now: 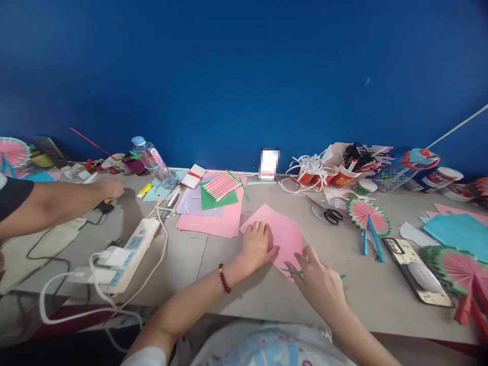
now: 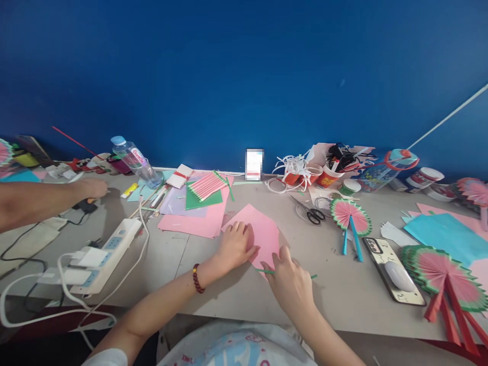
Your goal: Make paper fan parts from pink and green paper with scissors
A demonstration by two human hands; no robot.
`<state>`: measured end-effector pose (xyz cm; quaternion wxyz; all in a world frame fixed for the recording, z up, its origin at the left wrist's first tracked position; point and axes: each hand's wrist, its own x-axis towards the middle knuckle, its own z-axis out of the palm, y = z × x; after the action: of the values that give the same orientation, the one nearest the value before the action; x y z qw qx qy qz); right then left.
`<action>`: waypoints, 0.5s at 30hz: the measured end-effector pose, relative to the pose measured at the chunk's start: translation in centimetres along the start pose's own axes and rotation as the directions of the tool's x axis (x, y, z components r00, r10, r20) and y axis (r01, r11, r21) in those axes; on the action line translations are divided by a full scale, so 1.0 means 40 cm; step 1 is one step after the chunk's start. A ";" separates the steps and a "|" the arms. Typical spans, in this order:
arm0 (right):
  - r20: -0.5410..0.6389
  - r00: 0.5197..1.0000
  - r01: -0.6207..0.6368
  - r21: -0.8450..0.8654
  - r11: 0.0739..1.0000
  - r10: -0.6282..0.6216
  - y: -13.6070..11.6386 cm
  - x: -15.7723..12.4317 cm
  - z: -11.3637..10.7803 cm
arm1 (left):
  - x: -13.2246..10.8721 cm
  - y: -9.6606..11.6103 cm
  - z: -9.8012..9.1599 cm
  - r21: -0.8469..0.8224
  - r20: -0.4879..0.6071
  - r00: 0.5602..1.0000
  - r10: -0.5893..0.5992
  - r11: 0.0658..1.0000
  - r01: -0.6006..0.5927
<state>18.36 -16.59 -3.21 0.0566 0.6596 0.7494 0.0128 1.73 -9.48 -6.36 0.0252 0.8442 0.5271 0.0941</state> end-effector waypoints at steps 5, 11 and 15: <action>0.063 0.988 -0.140 -0.029 0.990 0.142 0.040 0.034 0.032 | -0.022 0.028 -0.013 -0.015 0.029 0.999 0.033 0.999 -0.032; -0.001 0.981 -0.193 0.024 0.981 0.193 0.028 0.077 0.067 | -0.063 0.038 -0.041 -0.082 0.099 0.988 0.115 0.991 -0.107; -0.027 0.974 -0.224 0.077 0.971 0.227 0.007 0.105 0.083 | -0.084 0.038 -0.065 -0.230 0.128 0.979 0.157 0.965 -0.125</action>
<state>18.46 -12.58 -6.77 0.0172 0.7418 0.6704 0.0032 1.17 -13.33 -4.04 0.1504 0.8763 0.4484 0.0918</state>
